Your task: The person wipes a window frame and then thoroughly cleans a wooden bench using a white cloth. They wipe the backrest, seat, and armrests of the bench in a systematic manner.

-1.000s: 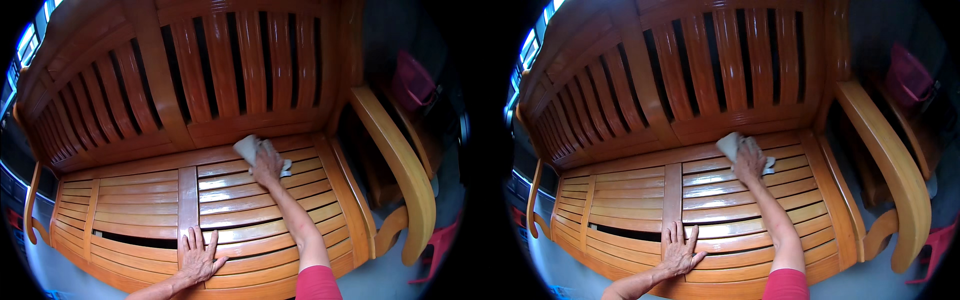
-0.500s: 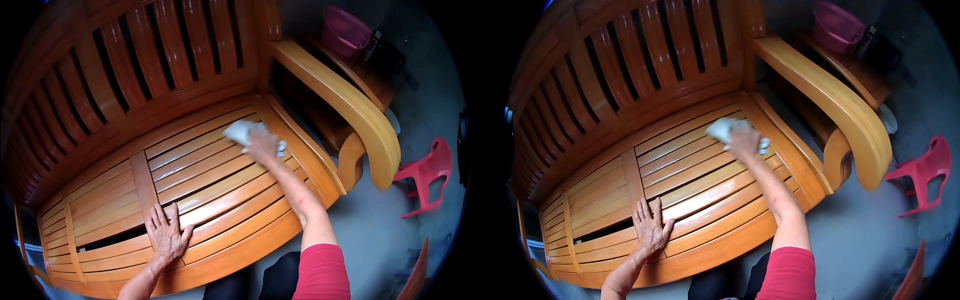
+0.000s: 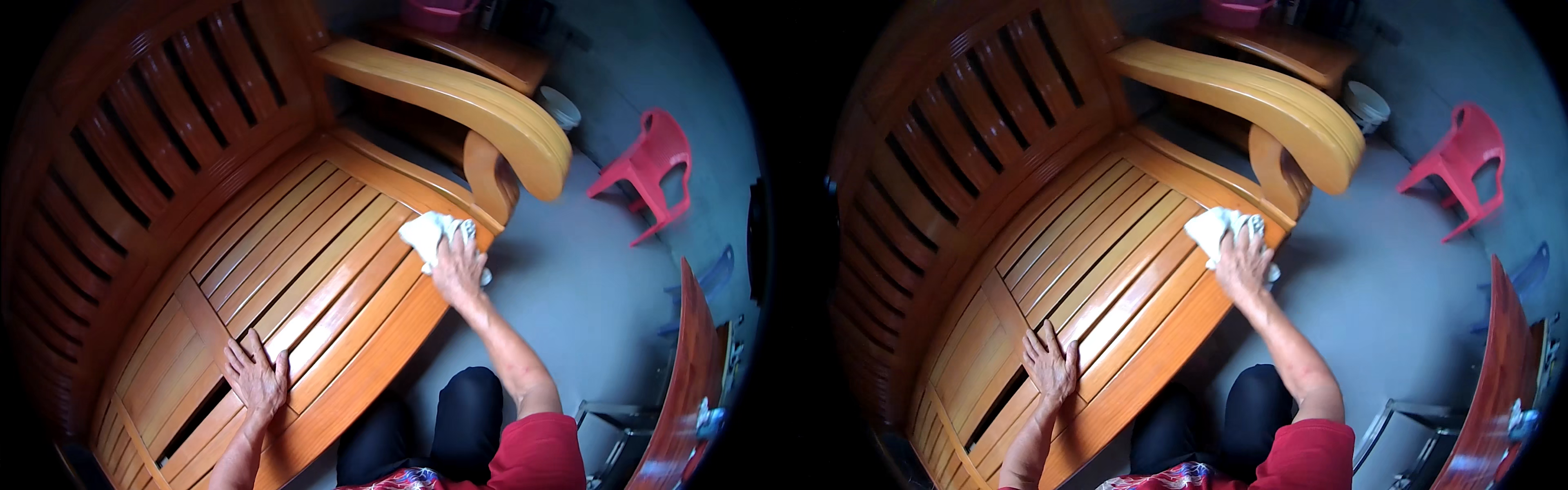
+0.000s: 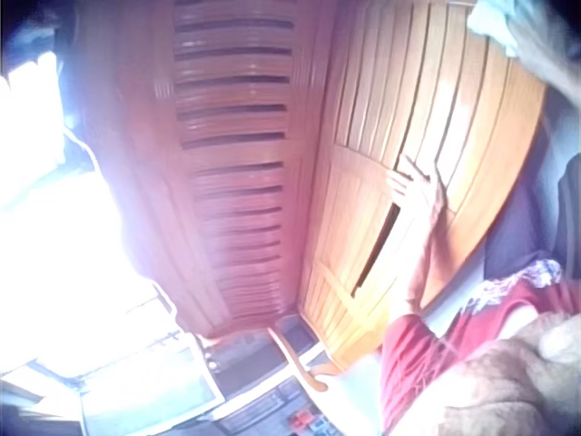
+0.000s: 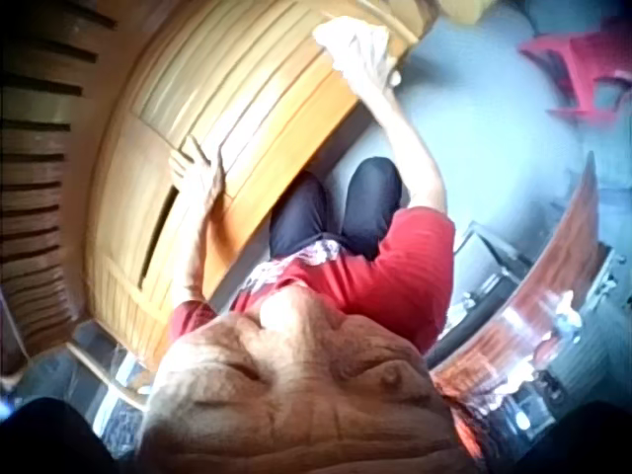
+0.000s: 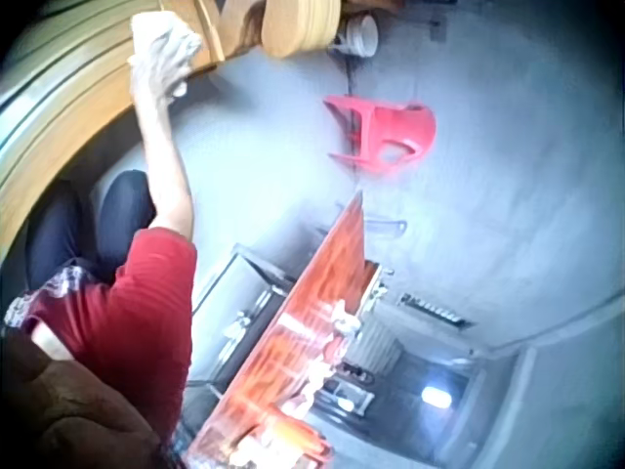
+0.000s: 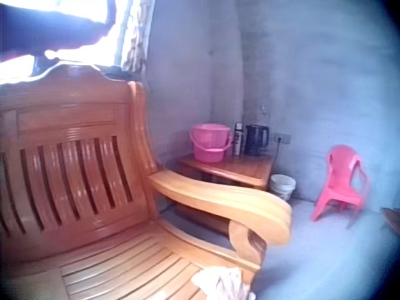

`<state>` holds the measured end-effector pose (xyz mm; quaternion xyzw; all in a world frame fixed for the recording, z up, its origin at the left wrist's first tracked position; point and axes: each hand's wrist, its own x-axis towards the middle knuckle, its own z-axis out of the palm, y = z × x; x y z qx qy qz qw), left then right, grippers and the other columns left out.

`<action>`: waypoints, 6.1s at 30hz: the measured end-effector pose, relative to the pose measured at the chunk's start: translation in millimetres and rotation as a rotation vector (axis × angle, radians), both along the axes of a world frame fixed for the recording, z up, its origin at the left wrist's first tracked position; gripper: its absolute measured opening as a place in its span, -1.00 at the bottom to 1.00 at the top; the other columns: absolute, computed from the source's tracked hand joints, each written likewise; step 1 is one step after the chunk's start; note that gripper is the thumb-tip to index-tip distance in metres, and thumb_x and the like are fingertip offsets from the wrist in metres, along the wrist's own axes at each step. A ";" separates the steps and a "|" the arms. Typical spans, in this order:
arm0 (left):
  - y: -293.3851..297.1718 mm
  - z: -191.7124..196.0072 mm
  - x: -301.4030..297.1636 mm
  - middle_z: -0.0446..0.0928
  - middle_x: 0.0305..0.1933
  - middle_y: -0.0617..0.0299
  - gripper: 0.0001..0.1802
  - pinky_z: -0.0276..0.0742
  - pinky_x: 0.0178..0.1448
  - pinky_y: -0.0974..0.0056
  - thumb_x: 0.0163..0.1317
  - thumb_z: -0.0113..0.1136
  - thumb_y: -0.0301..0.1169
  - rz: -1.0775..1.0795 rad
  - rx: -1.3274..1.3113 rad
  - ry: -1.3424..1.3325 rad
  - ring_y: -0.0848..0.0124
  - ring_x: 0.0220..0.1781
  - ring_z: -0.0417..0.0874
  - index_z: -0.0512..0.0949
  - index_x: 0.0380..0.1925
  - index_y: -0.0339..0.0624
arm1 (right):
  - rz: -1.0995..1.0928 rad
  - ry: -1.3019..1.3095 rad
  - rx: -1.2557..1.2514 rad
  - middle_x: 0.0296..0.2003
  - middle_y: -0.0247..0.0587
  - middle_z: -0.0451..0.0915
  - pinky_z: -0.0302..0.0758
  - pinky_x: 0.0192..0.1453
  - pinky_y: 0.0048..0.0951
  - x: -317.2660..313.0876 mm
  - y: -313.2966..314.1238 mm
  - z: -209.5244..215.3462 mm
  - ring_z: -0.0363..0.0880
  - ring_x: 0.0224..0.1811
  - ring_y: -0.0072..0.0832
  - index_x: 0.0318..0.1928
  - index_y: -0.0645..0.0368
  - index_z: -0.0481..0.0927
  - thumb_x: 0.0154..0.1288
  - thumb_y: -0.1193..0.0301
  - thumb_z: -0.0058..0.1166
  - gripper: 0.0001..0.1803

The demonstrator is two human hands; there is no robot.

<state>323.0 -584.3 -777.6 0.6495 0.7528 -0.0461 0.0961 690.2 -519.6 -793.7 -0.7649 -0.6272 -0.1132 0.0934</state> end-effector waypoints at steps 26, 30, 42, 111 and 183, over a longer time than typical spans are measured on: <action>-5.5 -14.6 -14.5 -0.08 0.44 -0.36 -0.17 -0.22 0.45 -0.20 0.24 -0.05 0.19 0.001 0.097 -0.112 -0.22 0.48 -0.12 0.12 0.39 -0.02 | -0.137 0.146 0.065 0.25 -0.06 0.28 0.20 0.22 0.09 -28.1 -18.1 -11.9 0.19 0.31 -0.07 0.19 0.14 0.40 0.07 0.21 0.26 -0.34; -13.0 -25.6 -41.3 0.00 0.39 -0.33 -0.23 -0.09 0.43 -0.18 0.23 0.04 0.12 -0.065 0.282 -0.346 -0.22 0.42 0.01 0.18 0.34 -0.04 | 0.175 0.128 -0.009 0.26 -0.04 0.29 0.13 0.24 0.12 -92.4 -58.1 3.5 0.20 0.30 -0.04 0.18 0.14 0.44 0.02 0.29 0.23 -0.35; -38.8 -49.1 -231.6 -0.14 0.49 -0.18 -0.17 -0.15 0.45 -0.23 0.27 -0.13 0.24 0.210 0.147 -0.085 -0.11 0.51 -0.13 0.06 0.41 0.04 | 1.258 0.361 -0.130 0.21 -0.18 0.42 0.23 0.17 -0.08 -304.0 -80.8 4.2 0.29 0.29 -0.23 0.07 0.03 0.52 -0.11 0.33 0.22 -0.41; -44.1 -68.5 -263.3 -0.04 0.47 -0.17 -0.32 -0.17 0.48 -0.05 0.38 -0.16 0.02 0.035 0.114 0.061 -0.04 0.50 -0.07 0.06 0.42 0.04 | 0.272 0.264 -0.046 0.25 -0.07 0.30 0.21 0.09 -0.09 -102.3 -118.3 -0.3 0.20 0.25 -0.10 0.22 0.04 0.41 0.15 0.25 0.13 -0.41; -72.8 -15.7 116.4 -0.09 0.45 -0.27 0.04 -0.30 0.46 -0.26 -0.06 0.17 0.31 -0.465 0.210 -0.010 -0.12 0.51 -0.15 0.12 0.40 0.16 | -0.157 2.062 0.510 -0.16 -0.27 0.49 0.54 -0.12 -0.41 35.7 -90.3 -74.2 0.51 -0.20 -0.47 0.00 0.26 0.41 0.21 0.63 0.00 -0.69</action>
